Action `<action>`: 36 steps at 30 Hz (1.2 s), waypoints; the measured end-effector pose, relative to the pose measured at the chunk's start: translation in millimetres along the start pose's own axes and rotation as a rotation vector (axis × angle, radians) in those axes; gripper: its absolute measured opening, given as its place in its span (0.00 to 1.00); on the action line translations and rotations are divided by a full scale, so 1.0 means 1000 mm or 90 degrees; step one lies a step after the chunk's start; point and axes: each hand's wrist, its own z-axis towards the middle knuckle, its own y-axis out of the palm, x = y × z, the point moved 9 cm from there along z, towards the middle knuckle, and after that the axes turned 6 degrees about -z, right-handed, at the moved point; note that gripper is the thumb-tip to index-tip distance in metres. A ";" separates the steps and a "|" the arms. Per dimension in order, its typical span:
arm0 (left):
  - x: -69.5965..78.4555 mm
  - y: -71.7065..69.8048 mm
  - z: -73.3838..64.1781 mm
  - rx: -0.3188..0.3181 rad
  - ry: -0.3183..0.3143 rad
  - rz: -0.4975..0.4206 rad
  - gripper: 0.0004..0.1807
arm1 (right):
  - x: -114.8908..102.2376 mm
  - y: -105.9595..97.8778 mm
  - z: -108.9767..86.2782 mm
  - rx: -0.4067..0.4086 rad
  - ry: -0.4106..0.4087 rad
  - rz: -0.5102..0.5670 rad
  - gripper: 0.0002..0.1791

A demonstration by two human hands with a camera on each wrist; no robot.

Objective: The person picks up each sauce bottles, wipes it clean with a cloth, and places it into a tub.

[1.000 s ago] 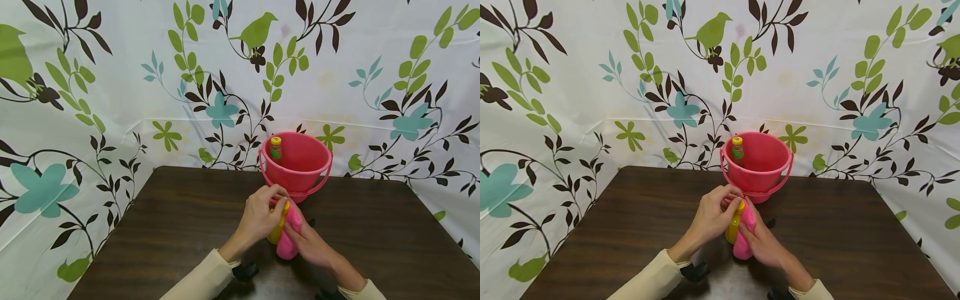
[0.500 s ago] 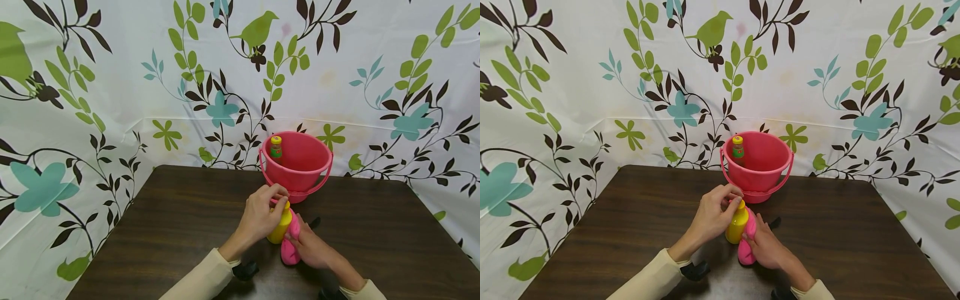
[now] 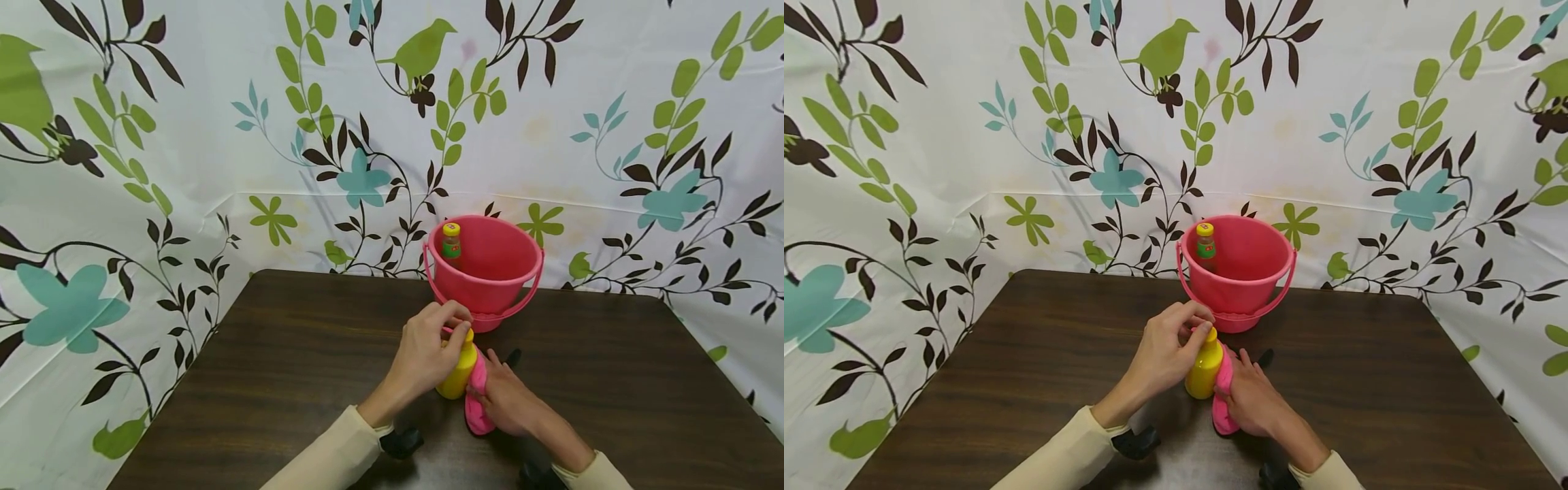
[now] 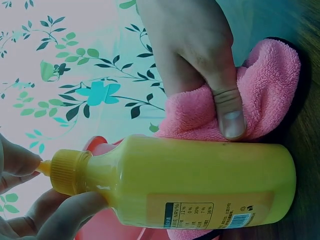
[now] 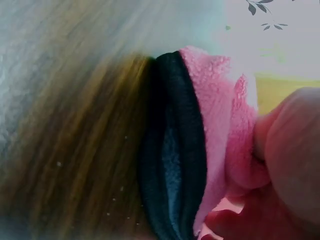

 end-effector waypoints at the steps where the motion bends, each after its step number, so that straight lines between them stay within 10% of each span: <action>1: 0.000 0.000 0.000 0.001 0.001 0.002 0.04 | 0.000 0.000 0.000 0.002 -0.009 0.016 0.36; 14: 0.005 0.003 0.001 -0.014 0.013 0.017 0.04 | -0.001 -0.017 -0.007 -0.040 -0.011 0.273 0.24; 36: 0.005 0.001 0.001 -0.013 0.028 0.064 0.03 | -0.036 -0.080 -0.024 0.171 0.040 0.606 0.33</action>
